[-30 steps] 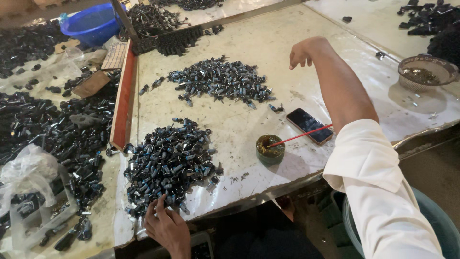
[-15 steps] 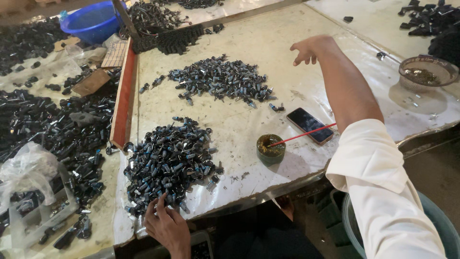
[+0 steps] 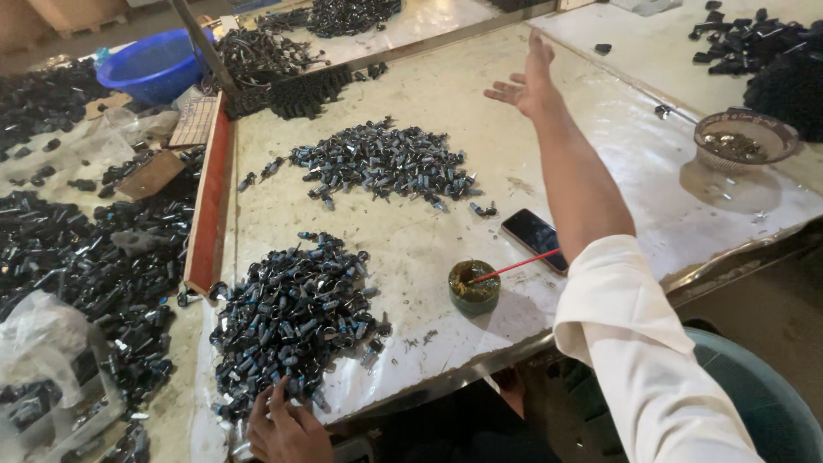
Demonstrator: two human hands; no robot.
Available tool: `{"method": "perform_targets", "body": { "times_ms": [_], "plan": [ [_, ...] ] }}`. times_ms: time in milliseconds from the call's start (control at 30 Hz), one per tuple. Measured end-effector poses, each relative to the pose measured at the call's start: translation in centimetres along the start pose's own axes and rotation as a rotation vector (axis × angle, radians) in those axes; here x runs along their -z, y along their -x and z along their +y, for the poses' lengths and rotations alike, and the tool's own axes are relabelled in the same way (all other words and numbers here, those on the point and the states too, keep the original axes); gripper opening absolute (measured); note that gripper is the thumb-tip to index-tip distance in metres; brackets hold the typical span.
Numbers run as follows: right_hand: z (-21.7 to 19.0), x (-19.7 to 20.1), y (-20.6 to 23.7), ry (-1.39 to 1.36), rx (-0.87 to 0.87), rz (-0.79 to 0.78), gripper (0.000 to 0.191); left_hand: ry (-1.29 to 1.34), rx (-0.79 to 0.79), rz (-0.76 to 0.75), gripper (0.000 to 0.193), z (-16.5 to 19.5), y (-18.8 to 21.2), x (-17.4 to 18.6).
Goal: The person repeatedly picks small keychain-like objects from a pile on a table, applies a yellowish substance with a red-handled brush, and places them back. The process is repeated continuously across the clip.
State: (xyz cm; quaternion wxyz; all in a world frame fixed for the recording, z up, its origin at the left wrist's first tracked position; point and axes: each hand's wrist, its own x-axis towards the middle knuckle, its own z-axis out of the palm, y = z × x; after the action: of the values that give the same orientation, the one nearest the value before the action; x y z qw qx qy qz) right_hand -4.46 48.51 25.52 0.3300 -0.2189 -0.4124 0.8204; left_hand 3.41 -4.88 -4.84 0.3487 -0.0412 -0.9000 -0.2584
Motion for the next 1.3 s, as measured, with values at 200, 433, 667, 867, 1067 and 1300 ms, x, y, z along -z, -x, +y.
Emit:
{"method": "perform_targets", "body": {
  "times_ms": [200, 433, 667, 867, 1067, 1300],
  "plan": [
    [2.2, -3.1, -1.0, -0.614, -0.153, -0.067, 0.121, 0.073, -0.068, 0.098, 0.046, -1.0, 0.0, -1.7],
    [3.8, -3.4, -4.3, -0.244, 0.182, 0.412, 0.024, 0.088, -0.058, 0.12, 0.045, -1.7, -1.3, -2.9],
    [1.6, -5.9, -7.3, 0.934, 0.463, -0.121, 0.062, -0.066, 0.025, 0.06, 0.032, 0.1, -1.9, -1.2],
    [0.0, -15.1, 1.0, 1.431, 0.813, -0.626, 0.043, 0.426, 0.232, -0.045, 0.041, 0.1, -3.6, 2.2],
    [0.0, -21.0, 22.3, 1.19, 1.888, -1.237, 0.039, 0.575, 0.069, 0.101, 0.033, 1.7, -6.0, 7.7],
    [5.9, -20.2, 36.0, 1.264, 1.301, -1.744, 0.053, 1.232, 0.062, 0.012, 0.076, -1.5, -10.3, 14.5]
  ]
}}
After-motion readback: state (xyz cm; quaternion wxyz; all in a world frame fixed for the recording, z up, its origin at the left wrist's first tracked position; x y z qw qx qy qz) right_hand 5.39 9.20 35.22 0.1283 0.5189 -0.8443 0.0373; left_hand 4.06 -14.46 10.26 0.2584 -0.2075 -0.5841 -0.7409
